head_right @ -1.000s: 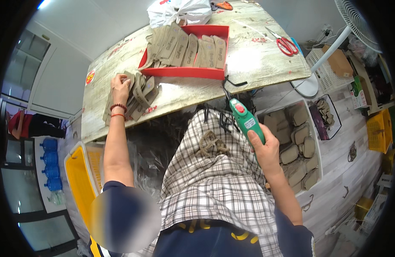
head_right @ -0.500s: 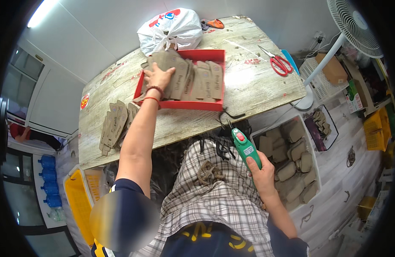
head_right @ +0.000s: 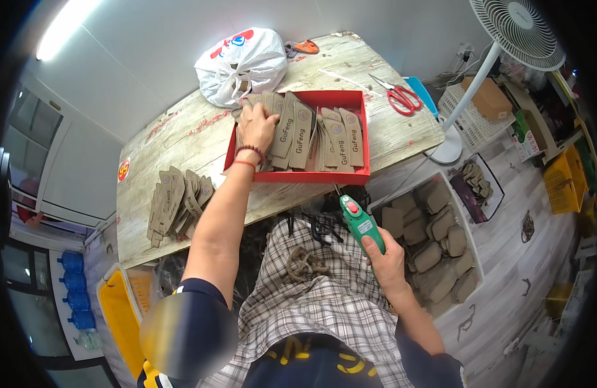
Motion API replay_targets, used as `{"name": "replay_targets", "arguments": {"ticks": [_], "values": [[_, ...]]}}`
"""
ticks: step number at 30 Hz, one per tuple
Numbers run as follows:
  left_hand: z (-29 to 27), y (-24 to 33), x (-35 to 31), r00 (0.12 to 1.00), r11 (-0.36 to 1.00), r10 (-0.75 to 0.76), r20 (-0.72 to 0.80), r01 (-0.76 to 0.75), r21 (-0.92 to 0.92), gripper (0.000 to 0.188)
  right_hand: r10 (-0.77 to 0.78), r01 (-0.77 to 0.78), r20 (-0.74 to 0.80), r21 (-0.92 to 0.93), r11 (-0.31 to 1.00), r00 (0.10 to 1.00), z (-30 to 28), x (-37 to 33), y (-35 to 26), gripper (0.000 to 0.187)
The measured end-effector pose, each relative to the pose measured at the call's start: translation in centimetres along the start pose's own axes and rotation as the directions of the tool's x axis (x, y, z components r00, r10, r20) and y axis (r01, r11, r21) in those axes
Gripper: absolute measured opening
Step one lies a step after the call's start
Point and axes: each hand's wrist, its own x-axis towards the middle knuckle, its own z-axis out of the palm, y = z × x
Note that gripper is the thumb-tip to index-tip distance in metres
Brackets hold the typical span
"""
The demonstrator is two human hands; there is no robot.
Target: The person uses a green rotary tool to smooth the edges of small cardboard tags labeled 'Gufeng'. They pick each tag from a red tray, run the tool along the edges, and place the finished tags on the table. The process is repeated for multiple tags.
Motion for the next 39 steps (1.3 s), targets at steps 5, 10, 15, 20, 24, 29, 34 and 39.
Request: {"name": "replay_targets", "arguments": {"ticks": [5, 10, 15, 20, 24, 29, 34, 39], "values": [[-1.6, 1.4, -4.4, 0.971, 0.969, -0.224, 0.078, 0.230, -0.084, 0.023, -0.047, 0.047, -0.010, 0.003, 0.999, 0.999, -0.4, 0.0, -0.2, 0.046], [-2.8, 1.9, -8.8, 0.945, 0.926, -0.295, -0.142, 0.247, -0.285, 0.025, -0.109, 0.109, 0.021, 0.014, 0.994, 0.994, 0.1, 0.6, -1.1, 0.042], [-6.0, 1.5, -9.7, 0.862, 0.830, -0.300, -0.409, 0.024, -0.558, 0.022, -0.167, 0.167, 0.070, 0.012, 0.986, 0.983, 1.3, 0.6, -4.1, 0.040], [-9.7, 2.8, -12.8, 0.872, -0.070, -0.485, 0.071, 0.042, -0.997, 0.023, -0.269, 0.271, 0.080, -0.014, 0.962, 0.960, 2.4, -0.5, -5.9, 0.040], [-11.2, 6.0, -18.0, 0.894, -0.324, -0.272, 0.357, 0.264, -0.909, 0.041, -0.241, 0.246, 0.062, -0.091, 0.965, 0.968, 2.4, -2.8, -6.6, 0.040], [-10.5, 6.9, -21.7, 0.848, -0.490, -0.180, 0.498, 0.362, -0.793, 0.018, -0.186, 0.191, 0.050, -0.119, 0.974, 0.981, 1.8, -5.3, -5.4, 0.039], [-9.5, 7.3, -23.2, 0.818, -0.465, -0.280, 0.503, 0.343, -0.816, 0.015, -0.174, 0.178, 0.053, -0.108, 0.978, 0.983, 1.6, -6.7, -4.8, 0.039], [-9.7, 7.9, -23.5, 0.780, -0.464, -0.326, 0.534, 0.360, -0.810, 0.015, -0.172, 0.177, 0.060, -0.097, 0.979, 0.983, 1.6, -6.9, -4.5, 0.041]]}}
